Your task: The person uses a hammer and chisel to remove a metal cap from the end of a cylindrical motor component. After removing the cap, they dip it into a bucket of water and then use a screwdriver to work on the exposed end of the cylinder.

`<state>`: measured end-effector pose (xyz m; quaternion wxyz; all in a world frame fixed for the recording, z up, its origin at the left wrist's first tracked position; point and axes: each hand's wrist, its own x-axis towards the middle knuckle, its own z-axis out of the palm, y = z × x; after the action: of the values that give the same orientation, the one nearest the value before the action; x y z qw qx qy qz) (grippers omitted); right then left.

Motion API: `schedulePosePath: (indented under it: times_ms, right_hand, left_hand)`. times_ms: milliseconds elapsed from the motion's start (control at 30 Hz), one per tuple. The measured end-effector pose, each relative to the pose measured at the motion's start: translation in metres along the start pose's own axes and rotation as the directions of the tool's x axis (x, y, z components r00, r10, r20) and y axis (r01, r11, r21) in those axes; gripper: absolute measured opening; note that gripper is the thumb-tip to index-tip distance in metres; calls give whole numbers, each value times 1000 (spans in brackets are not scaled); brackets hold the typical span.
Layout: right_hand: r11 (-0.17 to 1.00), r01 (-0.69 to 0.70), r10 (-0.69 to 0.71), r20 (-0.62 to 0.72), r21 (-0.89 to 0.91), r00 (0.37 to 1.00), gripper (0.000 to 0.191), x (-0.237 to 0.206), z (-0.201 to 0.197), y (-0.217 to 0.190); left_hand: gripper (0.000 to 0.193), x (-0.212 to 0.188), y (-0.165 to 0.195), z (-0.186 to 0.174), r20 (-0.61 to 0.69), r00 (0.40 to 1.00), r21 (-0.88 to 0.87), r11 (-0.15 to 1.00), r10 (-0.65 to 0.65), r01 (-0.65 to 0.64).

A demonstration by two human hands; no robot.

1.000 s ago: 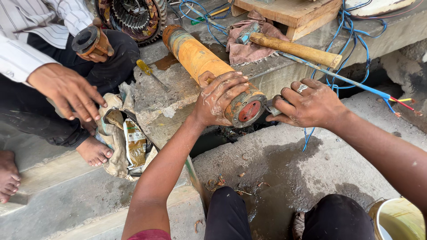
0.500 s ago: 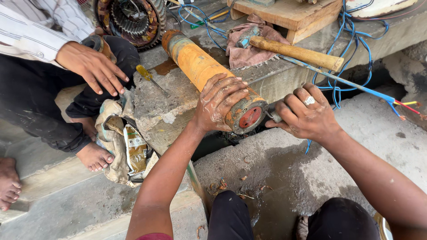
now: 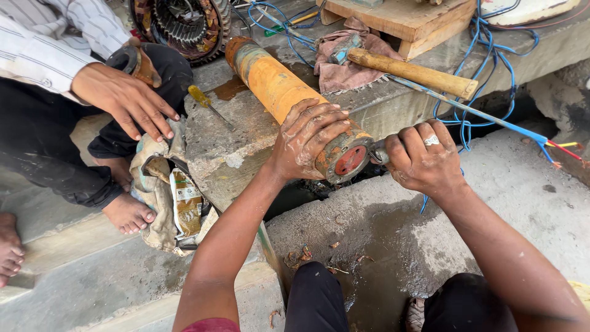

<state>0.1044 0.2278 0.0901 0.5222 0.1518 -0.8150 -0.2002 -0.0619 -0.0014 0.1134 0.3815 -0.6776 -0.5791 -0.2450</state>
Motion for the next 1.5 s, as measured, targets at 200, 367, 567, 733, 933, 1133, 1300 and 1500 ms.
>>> schedulePosePath:
  times_ms: [200, 367, 567, 733, 933, 1133, 1300, 1500]
  right_hand:
    - [999, -6, 4, -51, -35, 999, 31, -5, 9, -2]
    - [998, -62, 62, -62, 9, 996, 32, -7, 12, -4]
    - [997, -79, 81, -87, 22, 993, 35, -15, 16, -7]
    - [992, -125, 123, -100, -22, 987, 32, -17, 21, -13]
    - [984, -171, 173, -32, 57, 984, 32, -12, 7, -15]
    - [982, -140, 123, 140, 123, 983, 25, 7, -17, -7]
    - [971, -114, 100, 77, 211, 992, 23, 12, -24, -5]
    - [969, -125, 100, 126, 211, 987, 16, 9, -23, -13]
  left_hand:
    - [92, -1, -1, 1, 11, 1000, -25, 1000, -7, 7]
    - [86, -2, -2, 2, -8, 1000, -21, 1000, 9, -9]
    - [98, -4, -5, 5, 55, 998, -17, 1000, -25, 25]
    - [109, 2, -8, 3, 63, 998, -24, 1000, 5, -4]
    - [101, 7, -5, -3, 127, 992, -23, 1000, -11, 14]
    - [91, 9, 6, -8, 125, 991, -38, 998, -53, 58]
    - [83, 9, 9, -8, 70, 997, -25, 999, -31, 33]
    - [86, 7, 7, -7, 80, 996, -29, 999, -35, 37]
